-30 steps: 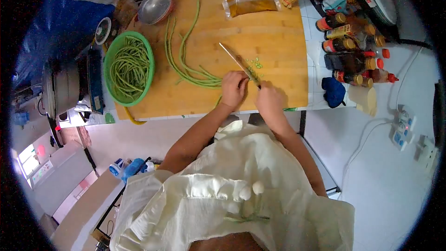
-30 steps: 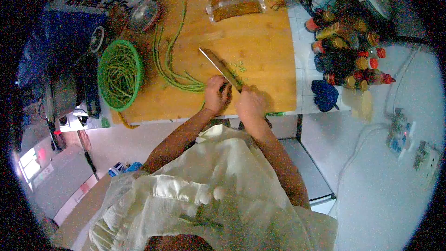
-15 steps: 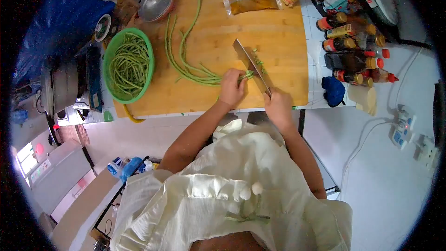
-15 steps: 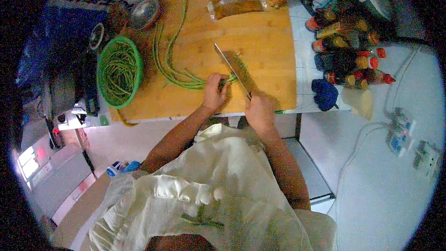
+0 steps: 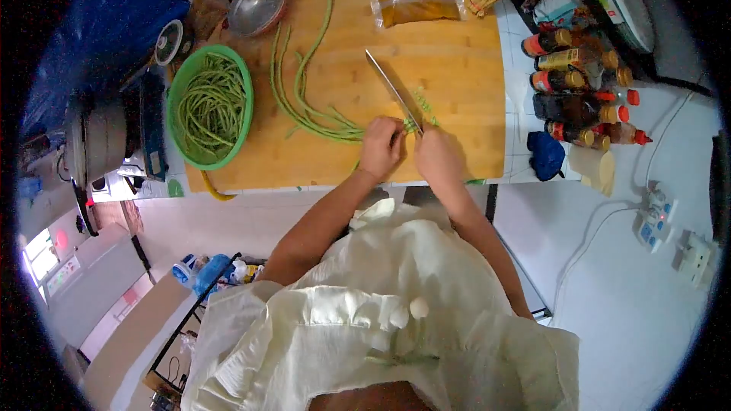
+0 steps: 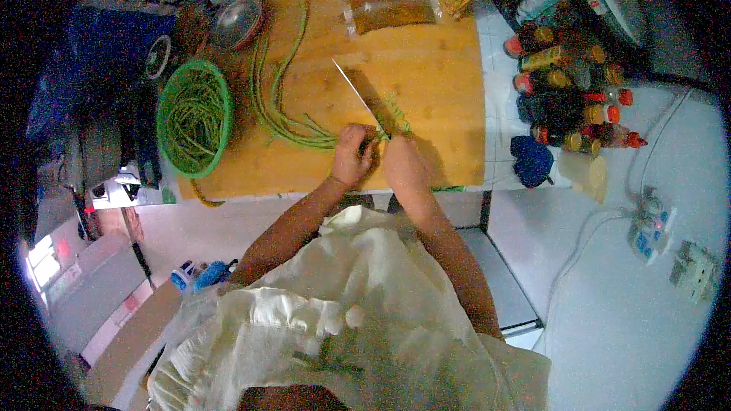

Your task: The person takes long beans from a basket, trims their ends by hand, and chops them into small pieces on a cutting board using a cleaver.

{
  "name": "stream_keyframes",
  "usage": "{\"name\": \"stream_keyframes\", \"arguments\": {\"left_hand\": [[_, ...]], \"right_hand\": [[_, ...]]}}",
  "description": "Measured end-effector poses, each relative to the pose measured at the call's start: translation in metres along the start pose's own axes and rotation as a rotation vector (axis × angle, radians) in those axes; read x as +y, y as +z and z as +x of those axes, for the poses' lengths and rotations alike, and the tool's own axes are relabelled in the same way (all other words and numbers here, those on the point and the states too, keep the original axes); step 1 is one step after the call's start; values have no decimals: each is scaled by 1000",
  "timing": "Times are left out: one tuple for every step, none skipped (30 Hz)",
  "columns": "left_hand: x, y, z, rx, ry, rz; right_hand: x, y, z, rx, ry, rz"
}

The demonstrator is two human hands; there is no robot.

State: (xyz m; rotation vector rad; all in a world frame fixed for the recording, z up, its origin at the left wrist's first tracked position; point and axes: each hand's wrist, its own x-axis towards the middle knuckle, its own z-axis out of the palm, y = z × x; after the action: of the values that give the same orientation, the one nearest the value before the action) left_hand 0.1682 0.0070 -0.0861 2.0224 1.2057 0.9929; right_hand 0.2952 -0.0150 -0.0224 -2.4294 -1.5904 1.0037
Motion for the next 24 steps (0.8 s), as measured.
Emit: {"name": "stream_keyframes", "arguments": {"left_hand": [[1, -2, 0, -2, 2, 2], [2, -2, 2, -2, 13, 15], [3, -2, 3, -3, 24, 25], [2, 0, 3, -3, 31, 22], [1, 1, 2, 2, 37, 10], [-1, 1, 1, 6, 40, -2], [-2, 1, -1, 4, 40, -2], [-4, 1, -2, -11, 21, 4], [-5, 1, -3, -25, 0, 10], [-5, 1, -4, -26, -1, 8], [-6, 2, -5, -27, -5, 19], [-6, 2, -4, -26, -10, 31], [-6, 3, -5, -27, -11, 30], [-6, 3, -6, -39, -45, 34], [-6, 3, -7, -53, -80, 39], [-6, 2, -7, -53, -82, 40], [-6, 1, -7, -58, -101, 39], [-6, 2, -6, -63, -119, 38], [-6, 2, -6, -61, -120, 36], [-6, 2, -5, -60, -120, 15], [-7, 1, -5, -60, -120, -4], [-7, 0, -4, -55, -123, -2], [-8, -2, -4, -73, -87, 11], [-9, -3, -4, -92, -51, 22]], "right_hand": [[-3, 0, 1, 38, -29, -30], [-5, -3, -1, 44, -30, -27], [-7, -7, -4, 2, -17, -55], [-6, -10, -7, -41, -4, -84], [0, -10, -12, -36, 0, -83], [12, -8, -20, -32, -32, -49], [22, -7, -26, -30, -65, -17], [29, -6, -29, -29, -64, -16], [34, -6, -32, 6, -42, -48], [38, -6, -34, 40, -19, -80], [43, -4, -35, 40, -16, -81], [46, -2, -33, 50, -18, -46], [48, 0, -33, 59, -19, -11], [50, 2, -35, 56, -18, -11], [48, 3, -37, 54, -26, 22], [47, 2, -38, 53, -35, 54], [44, 0, -40, 53, -35, 53], [42, -2, -41, 31, -54, 27], [41, -3, -42, 9, -73, 1], [41, -2, -41, 8, -77, -3], [41, -1, -40, 7, -71, 18], [41, 1, -39, 7, -66, 39], [40, 1, -38, 4, -70, 37], [38, -1, -39, 15, -64, 40]]}}
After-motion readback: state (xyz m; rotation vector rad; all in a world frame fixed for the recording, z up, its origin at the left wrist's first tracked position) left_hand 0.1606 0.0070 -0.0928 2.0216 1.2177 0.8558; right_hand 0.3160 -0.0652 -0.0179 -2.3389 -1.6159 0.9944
